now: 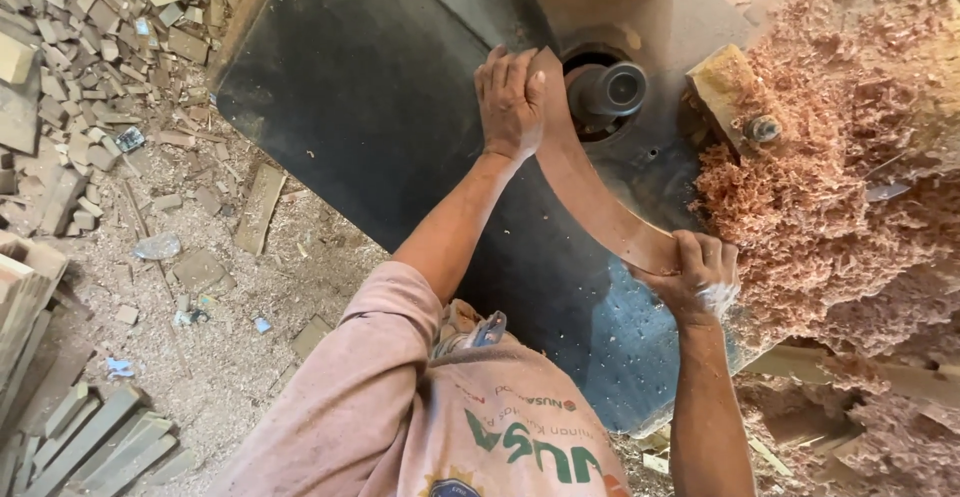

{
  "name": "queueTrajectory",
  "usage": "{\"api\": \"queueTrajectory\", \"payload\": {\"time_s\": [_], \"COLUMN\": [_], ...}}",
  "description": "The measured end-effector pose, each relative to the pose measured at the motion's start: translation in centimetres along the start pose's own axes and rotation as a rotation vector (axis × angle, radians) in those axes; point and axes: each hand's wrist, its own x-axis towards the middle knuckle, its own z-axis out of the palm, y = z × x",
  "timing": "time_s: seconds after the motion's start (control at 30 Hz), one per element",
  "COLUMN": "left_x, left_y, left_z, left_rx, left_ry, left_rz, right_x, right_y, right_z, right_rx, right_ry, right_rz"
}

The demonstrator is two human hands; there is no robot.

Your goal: The person uses a spindle shaper to smooth and shape a curved wooden piece. They repeatedly guide the wood against the rotating cutter, flipping the piece to work both sides and edges. The person inspects the wood between passes to check the finish.

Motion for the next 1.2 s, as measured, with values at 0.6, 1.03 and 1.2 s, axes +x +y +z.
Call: {"api": "queueTrajectory", "payload": {"time_s": [0.6, 1.03, 1.2], "left_x": [1.1, 2.1, 2.2], "left_y": [-0.9, -1.5, -2.0], "left_z": [0.5, 0.6, 1.1], "left_rx": [-0.031, -0.032, -0.032], "left_ry": [-0.065, -0.079, -0.068], "left_rz": [-0.039, -0.027, -0.007], "right_x": [1.9, 2.6, 3.0], "right_y": [-0.3, -0.3, -0.3], "right_z": [0.2, 0.8, 1.0], "right_rx": [-0.042, -0.054, -0.070], "right_ry": [0.038, 0.032, 0.059], "right_rz": [-0.010, 0.015, -0.004]}}
